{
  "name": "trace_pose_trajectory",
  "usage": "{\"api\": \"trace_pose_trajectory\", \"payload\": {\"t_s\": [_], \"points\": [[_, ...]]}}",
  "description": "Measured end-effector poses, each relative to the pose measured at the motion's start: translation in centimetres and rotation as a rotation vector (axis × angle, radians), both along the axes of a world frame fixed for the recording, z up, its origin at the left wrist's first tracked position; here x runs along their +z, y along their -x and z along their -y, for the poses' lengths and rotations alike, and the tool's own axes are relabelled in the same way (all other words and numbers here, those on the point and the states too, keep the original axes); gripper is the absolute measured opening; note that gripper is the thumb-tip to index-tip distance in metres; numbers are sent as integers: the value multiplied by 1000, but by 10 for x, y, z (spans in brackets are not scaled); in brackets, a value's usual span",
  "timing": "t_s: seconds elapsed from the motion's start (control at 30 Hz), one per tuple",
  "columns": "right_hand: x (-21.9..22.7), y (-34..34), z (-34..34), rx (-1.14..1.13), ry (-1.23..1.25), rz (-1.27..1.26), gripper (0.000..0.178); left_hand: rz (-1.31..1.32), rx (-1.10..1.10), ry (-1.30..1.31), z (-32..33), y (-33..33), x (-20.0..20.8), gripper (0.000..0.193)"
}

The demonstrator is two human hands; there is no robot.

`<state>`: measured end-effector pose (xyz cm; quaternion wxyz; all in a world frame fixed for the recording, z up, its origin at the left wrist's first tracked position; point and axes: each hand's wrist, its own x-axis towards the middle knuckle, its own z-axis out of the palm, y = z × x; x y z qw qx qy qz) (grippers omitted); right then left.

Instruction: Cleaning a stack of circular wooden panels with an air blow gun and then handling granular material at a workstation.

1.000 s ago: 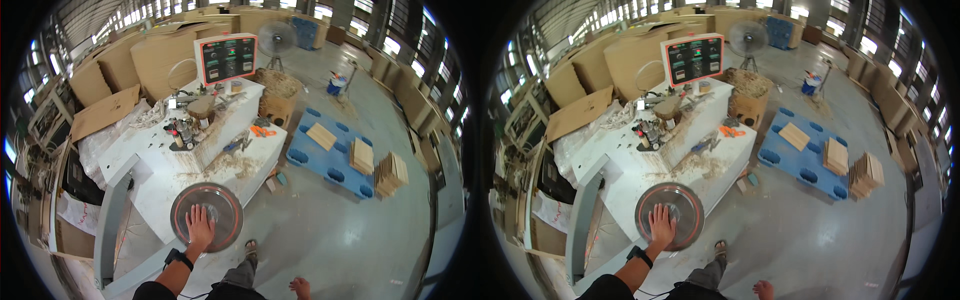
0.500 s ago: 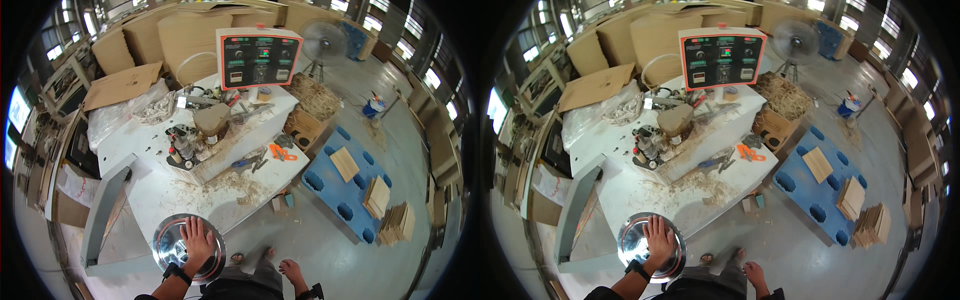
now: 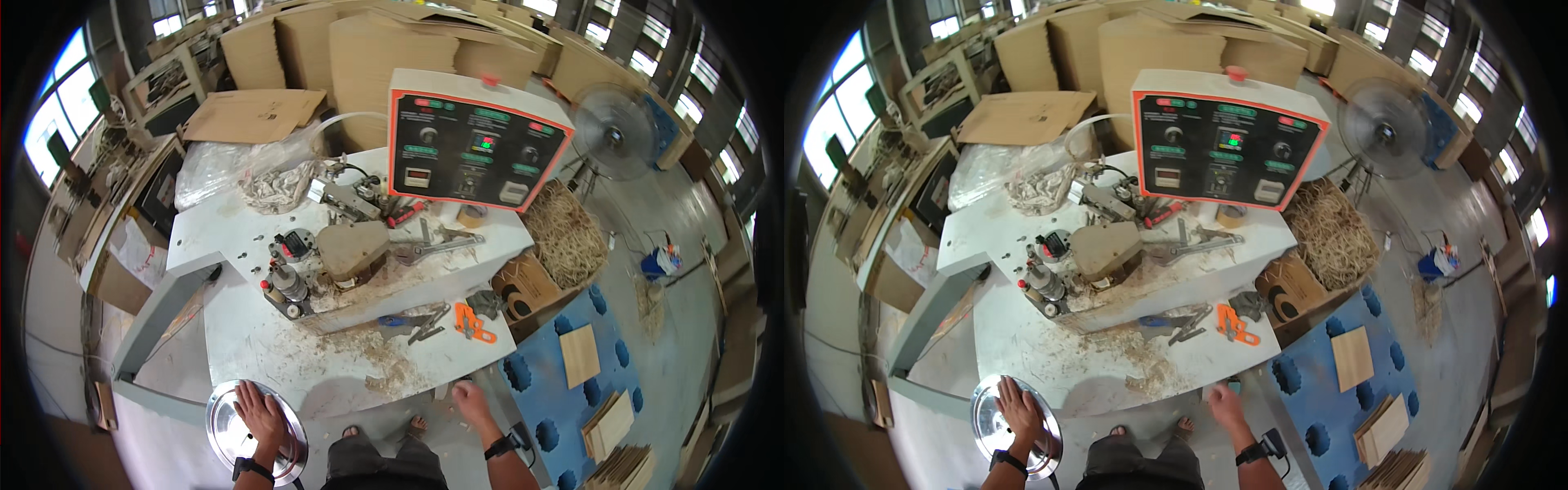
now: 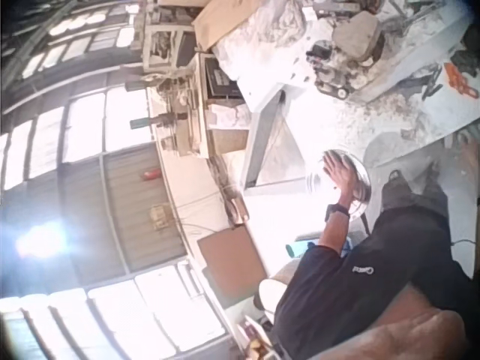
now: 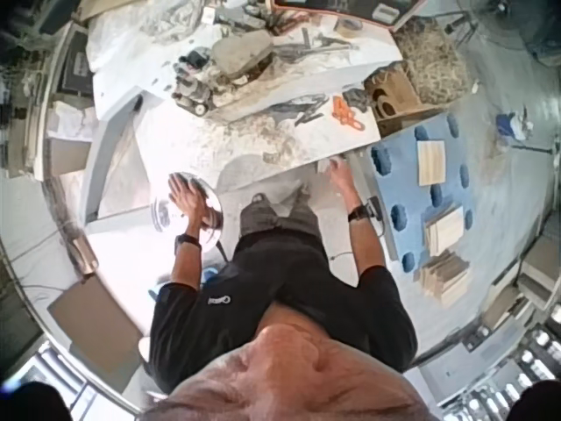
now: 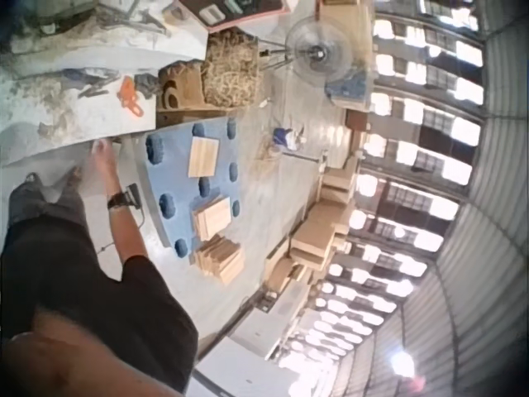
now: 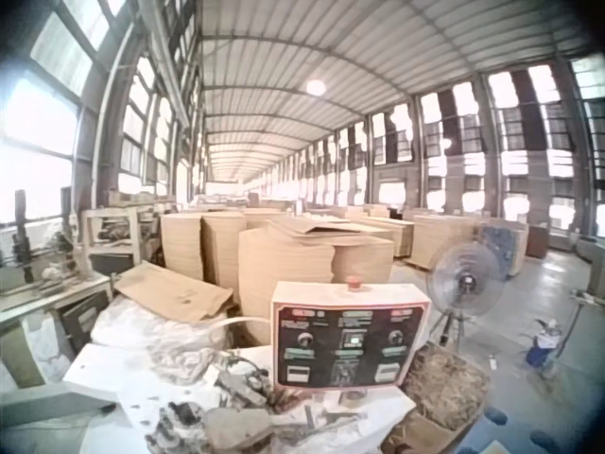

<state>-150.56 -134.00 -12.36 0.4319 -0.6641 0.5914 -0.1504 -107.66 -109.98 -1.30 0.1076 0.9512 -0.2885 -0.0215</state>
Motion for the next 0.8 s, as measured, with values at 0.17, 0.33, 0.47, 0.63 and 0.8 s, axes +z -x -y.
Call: {"api": "trace_pose_trajectory", "payload": {"t_s": [0.17,0.33,0.47,0.63,0.8], "points": [[42,-65,133,-90,125,172,18,14,322,-89,13,-21,-13,62],[45,-116,253,-770,-53,575,34,101,543,-109,5,-43,-36,59],[30,-130,327,-956,-63,532,51,93,526,-56,10,-44,-22,65],[33,-154,346,-1156,42,490,59,7,396,-13,12,-55,-10,62],[37,-177,343,-1216,-10,601,61,66,386,-52,11,-70,-8,54]]}}
